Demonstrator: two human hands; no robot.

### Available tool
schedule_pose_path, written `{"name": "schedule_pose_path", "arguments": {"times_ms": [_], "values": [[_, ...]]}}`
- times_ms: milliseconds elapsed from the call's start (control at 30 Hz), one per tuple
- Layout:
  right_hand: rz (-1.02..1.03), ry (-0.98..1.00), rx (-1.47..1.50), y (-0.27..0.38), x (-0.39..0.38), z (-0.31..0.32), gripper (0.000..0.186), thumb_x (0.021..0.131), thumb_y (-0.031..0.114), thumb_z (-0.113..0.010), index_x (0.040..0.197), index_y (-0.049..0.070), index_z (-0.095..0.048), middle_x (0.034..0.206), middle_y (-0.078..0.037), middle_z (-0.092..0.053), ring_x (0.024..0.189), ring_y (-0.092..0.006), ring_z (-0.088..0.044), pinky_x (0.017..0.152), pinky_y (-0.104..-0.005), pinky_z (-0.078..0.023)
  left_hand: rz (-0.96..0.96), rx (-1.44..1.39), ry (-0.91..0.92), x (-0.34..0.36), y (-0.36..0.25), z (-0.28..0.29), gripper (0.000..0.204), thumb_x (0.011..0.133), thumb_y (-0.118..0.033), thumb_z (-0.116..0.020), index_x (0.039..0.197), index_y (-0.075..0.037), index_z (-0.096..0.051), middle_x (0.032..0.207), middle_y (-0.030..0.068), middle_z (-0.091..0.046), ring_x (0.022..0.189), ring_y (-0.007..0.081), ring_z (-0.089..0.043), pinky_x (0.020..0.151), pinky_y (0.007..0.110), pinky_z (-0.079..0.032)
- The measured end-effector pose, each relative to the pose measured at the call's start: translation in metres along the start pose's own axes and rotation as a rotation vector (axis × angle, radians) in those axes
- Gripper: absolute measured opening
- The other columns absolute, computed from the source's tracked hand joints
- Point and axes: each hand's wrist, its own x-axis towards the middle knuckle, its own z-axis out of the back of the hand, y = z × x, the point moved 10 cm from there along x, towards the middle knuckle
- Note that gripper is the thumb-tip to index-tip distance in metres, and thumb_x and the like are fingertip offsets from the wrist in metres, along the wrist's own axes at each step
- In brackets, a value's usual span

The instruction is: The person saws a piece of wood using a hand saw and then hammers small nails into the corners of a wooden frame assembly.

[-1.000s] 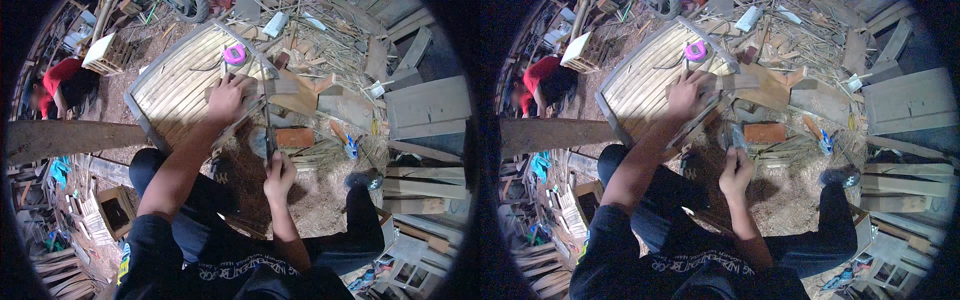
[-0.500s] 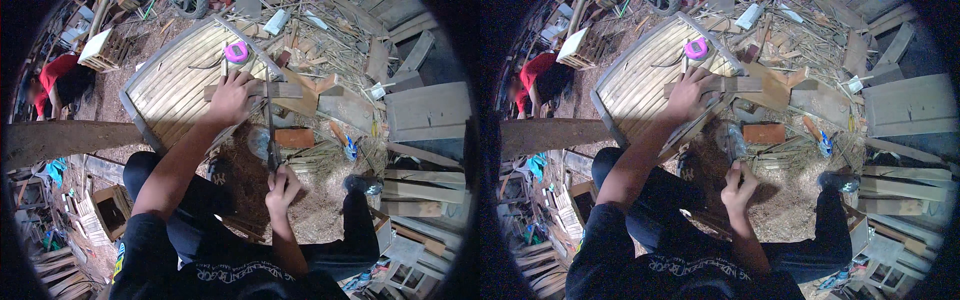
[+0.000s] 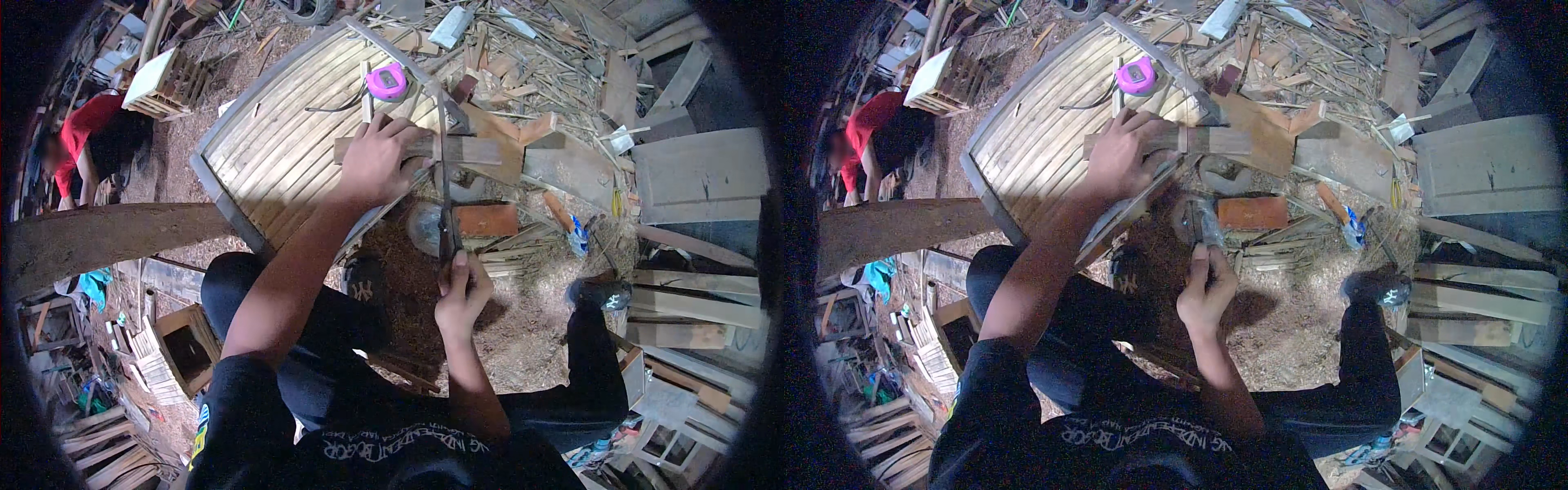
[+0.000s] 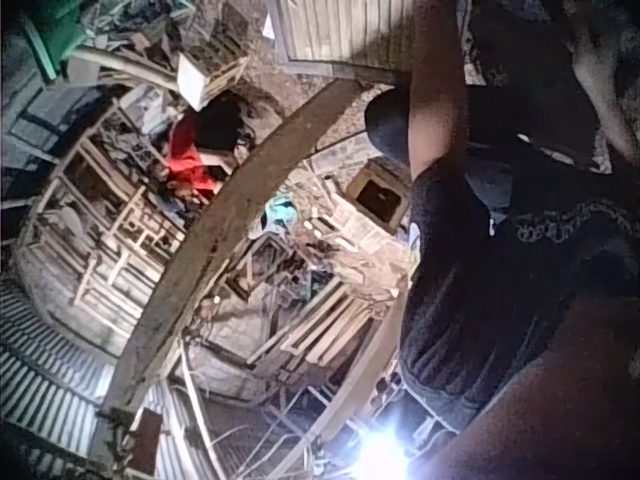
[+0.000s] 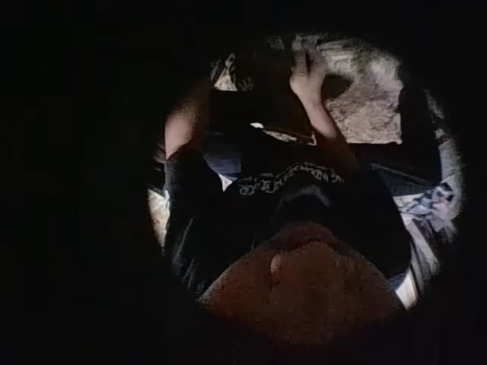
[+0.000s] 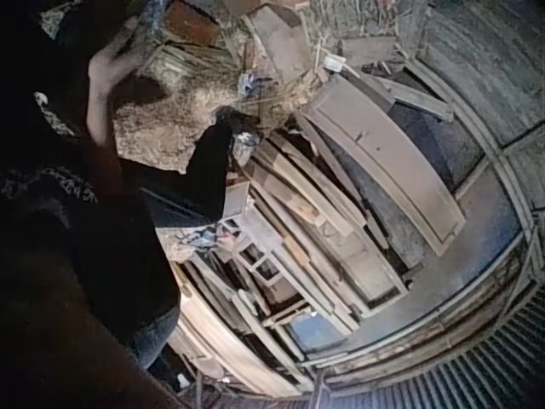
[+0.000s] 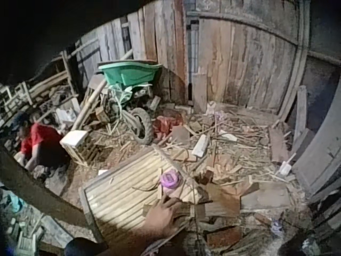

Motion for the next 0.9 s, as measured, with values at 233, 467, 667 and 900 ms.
{"name": "schedule_pose_path", "arguments": {"times_ms": [233,467,667,900], "values": [[0.093,0.012,0.018,0.008,-0.018,0.005,0.039,0.109,0.018,-0.049,0.072,0.006,-0.044,0.061,0.001,-0.044,0.049,-0.0057,-0.037,0.046,-0.0256,-0.027,0.119,0.071,-0.03,0.002,0.01,0.005,0.046,0.086,-0.036,-0.075,0.123,-0.01,-0.067,0.128,0.0078,-0.064,0.126,0.0375,-0.053,0.105,0.051,-0.048],[-0.026,-0.086,-0.053,-0.018,0.013,0.006,0.038,0.107,0.023,-0.054,0.076,-0.001,-0.054,0.062,-0.001,-0.047,0.056,-0.0096,-0.043,0.052,-0.0294,-0.031,0.006,-0.038,-0.004,0.005,0.002,-0.001,0.045,0.085,-0.036,-0.075,0.12,-0.009,-0.068,0.124,0.0079,-0.063,0.123,0.0339,-0.053,0.103,0.048,-0.046],[-0.079,0.031,0.096,-0.005,-0.037,0.024,0.036,0.106,0.022,-0.054,0.078,-0.001,-0.054,0.063,-0.004,-0.05,0.062,-0.0137,-0.043,0.059,-0.0317,-0.035,0.078,0.015,-0.004,0.003,0.01,-0.001,0.047,0.08,-0.034,-0.077,0.119,-0.008,-0.068,0.124,0.0092,-0.064,0.123,0.0344,-0.054,0.103,0.048,-0.047],[0.096,-0.024,-0.029,-0.008,0.004,0.009,0.039,0.106,0.023,-0.056,0.074,0.002,-0.054,0.063,-0.002,-0.051,0.056,-0.0081,-0.047,0.049,-0.028,-0.03,0.072,-0.034,-0.013,-0.002,0.002,0.003,0.047,0.084,-0.036,-0.075,0.121,-0.009,-0.068,0.122,0.0089,-0.065,0.12,0.0358,-0.055,0.104,0.049,-0.048]]}}
